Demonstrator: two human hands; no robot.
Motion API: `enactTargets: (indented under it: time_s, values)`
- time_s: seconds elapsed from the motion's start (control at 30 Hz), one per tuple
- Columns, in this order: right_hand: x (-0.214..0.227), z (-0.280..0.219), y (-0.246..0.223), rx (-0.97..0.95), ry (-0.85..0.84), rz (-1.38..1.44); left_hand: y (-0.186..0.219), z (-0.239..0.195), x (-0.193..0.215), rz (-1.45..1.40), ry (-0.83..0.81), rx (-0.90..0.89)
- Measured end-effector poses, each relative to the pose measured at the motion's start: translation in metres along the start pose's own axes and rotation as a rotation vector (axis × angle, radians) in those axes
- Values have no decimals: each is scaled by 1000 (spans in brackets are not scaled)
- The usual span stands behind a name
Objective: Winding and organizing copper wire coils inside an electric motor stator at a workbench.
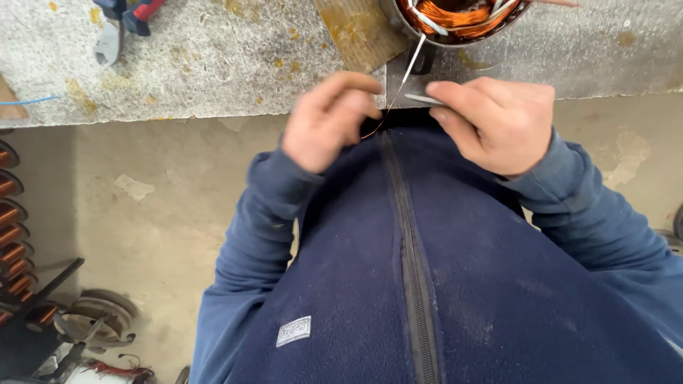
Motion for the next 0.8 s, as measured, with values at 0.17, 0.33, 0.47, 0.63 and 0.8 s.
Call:
enactTargets:
  time_s: [0.17, 0.33, 0.47, 0.63, 0.8]
  values:
    - [3, 14, -11, -3, 8, -101, -13, 11, -36, 152, -79, 17]
    - [-4, 15, -24, -55, -2, -198, -9, -1, -33, 352, 68, -42]
    - [5, 17, -30, -16, -6, -292, 29, -6, -37, 770, 156, -223]
    - [17, 32, -54, 88, -15, -379, 45, -11, -41, 955, 177, -321]
    - [1, 27, -45, 47, -125, -335, 42, -12, -42, 1051, 189, -335]
Point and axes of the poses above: each hand's wrist, its own z-axis towards the middle knuckle, its own x-axis out of the back of the hand, y = z × x, the point moved 9 cm from there along z, towards the middle knuckle, and after that the axes turned 14 degrees about -y, right-handed, at the moved point
